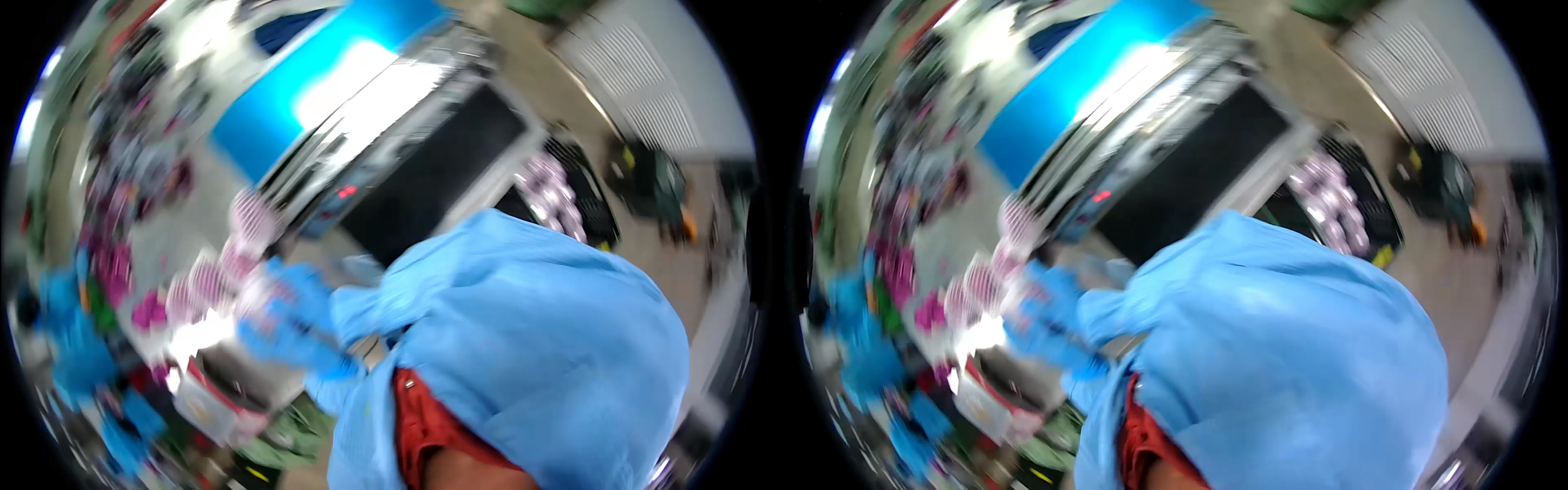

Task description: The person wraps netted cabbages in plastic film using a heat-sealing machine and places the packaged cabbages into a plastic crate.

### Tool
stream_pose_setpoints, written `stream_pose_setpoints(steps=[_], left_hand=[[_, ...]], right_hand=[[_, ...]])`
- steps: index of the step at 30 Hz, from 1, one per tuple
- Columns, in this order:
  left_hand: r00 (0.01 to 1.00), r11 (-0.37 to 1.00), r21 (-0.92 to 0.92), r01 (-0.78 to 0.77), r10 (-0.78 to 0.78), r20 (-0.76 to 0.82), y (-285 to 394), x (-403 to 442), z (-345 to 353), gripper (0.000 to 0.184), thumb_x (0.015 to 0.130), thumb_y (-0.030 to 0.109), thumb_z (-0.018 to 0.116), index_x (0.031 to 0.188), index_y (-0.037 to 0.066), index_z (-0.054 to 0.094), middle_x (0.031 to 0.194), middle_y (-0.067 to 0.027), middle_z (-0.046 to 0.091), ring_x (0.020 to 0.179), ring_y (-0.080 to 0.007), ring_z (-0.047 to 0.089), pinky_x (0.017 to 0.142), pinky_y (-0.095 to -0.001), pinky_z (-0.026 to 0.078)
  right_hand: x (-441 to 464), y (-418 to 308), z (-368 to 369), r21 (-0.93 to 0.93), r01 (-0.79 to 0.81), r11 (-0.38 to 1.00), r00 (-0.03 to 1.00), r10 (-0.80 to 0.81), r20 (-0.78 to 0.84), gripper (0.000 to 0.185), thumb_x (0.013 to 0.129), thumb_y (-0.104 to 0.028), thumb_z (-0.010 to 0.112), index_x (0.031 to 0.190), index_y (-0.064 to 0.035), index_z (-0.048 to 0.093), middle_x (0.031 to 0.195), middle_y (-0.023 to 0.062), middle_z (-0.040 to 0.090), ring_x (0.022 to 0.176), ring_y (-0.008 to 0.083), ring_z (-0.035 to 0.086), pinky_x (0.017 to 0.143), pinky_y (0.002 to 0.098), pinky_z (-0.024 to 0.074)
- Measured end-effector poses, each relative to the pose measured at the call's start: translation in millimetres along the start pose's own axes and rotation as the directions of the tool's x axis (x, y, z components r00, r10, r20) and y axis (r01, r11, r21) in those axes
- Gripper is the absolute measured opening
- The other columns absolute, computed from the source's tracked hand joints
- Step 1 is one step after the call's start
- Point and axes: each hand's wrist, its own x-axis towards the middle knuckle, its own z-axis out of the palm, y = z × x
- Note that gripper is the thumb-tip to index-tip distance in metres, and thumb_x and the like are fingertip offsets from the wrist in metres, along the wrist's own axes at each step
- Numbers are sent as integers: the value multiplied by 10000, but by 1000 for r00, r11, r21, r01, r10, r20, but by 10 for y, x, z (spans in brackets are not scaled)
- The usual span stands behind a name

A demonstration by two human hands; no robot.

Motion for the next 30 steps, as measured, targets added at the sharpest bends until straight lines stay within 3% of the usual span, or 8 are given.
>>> stream_pose_setpoints(steps=[4, 6, 13, 20, 22, 25, 28, 30], left_hand=[[996, 954, -286, 88, -85, 24, 303, 515, -219, 581, 961, 412, 393, 1410, 45, 361, 1466, -192, 307, 1338, -394, 268, 1101, -506, 213], [990, 895, -423, 140, -138, 36, 750, 812, -315, 579, 963, 402, 395, 1410, 36, 354, 1455, -196, 325, 1327, -376, 304, 1098, -491, 234], [986, 869, -489, 79, 3, 164, 1788, 1570, -1, 548, 970, 356, 399, 1401, 21, 353, 1417, -192, 392, 1263, -321, 436, 1054, -436, 343], [763, 535, -562, 631, -295, 575, 2770, 1977, 667, 442, 921, 422, 547, 1210, 89, 569, 1054, -44, 635, 972, -181, 610, 869, -358, 483], [704, 225, -685, 693, -8, 710, 2635, 2186, 1006, 471, 932, 383, 535, 1237, 25, 545, 1129, -84, 642, 967, -209, 625, 838, -339, 515], [674, 393, -594, 702, -96, 733, 2420, 2341, 1198, 449, 933, 375, 524, 1235, 45, 565, 1074, -58, 652, 909, -172, 628, 761, -294, 505], [674, 446, -576, 686, -91, 733, 2443, 2308, 1097, 391, 937, 390, 488, 1205, 131, 607, 957, 6, 651, 772, -74, 601, 623, -206, 452], [663, 534, -499, 683, -166, 730, 2499, 2169, 958, 427, 924, 433, 489, 1242, 166, 588, 950, 26, 646, 741, -61, 591, 607, -194, 449]], right_hand=[[264, -811, -23, -330, 311, 891, 890, -395, -227, 811, 763, -497, 668, 1360, -10, 413, 1137, 221, 484, 1026, 394, 456, 894, 492, 375], [488, -1669, -776, -145, 102, 984, 981, -76, 177, 849, 799, -523, 609, 1398, 19, 345, 1219, 220, 431, 1054, 352, 437, 956, 486, 331], [1360, -2035, -1573, -441, 20, 897, 992, -71, -100, 704, 743, -397, 626, 1230, 83, 458, 1005, 230, 520, 976, 351, 499, 867, 432, 410], [1609, -2188, -2953, -559, 517, 648, 856, -390, 339, 402, 757, -211, 604, 1090, 11, 564, 887, 216, 595, 874, 368, 586, 779, 443, 466], [1849, -2152, -3221, -590, 615, 524, 789, -394, 472, 325, 761, -158, 598, 1050, -10, 594, 853, 213, 617, 845, 373, 611, 755, 447, 481], [2222, -1894, -3363, -605, 701, 376, 712, -324, 623, 285, 797, -169, 600, 1045, -32, 634, 865, 212, 651, 850, 361, 643, 755, 435, 499], [2672, -1570, -3093, -591, -81, 802, 895, 319, 311, 725, 863, -608, 525, 1151, 52, 615, 1117, 224, 644, 1035, 276, 640, 936, 348, 471], [2620, -1682, -3261, -451, -105, 887, 825, 331, 458, 737, 845, -609, 551, 1215, 28, 587, 1139, 190, 645, 1062, 275, 629, 981, 341, 447]])
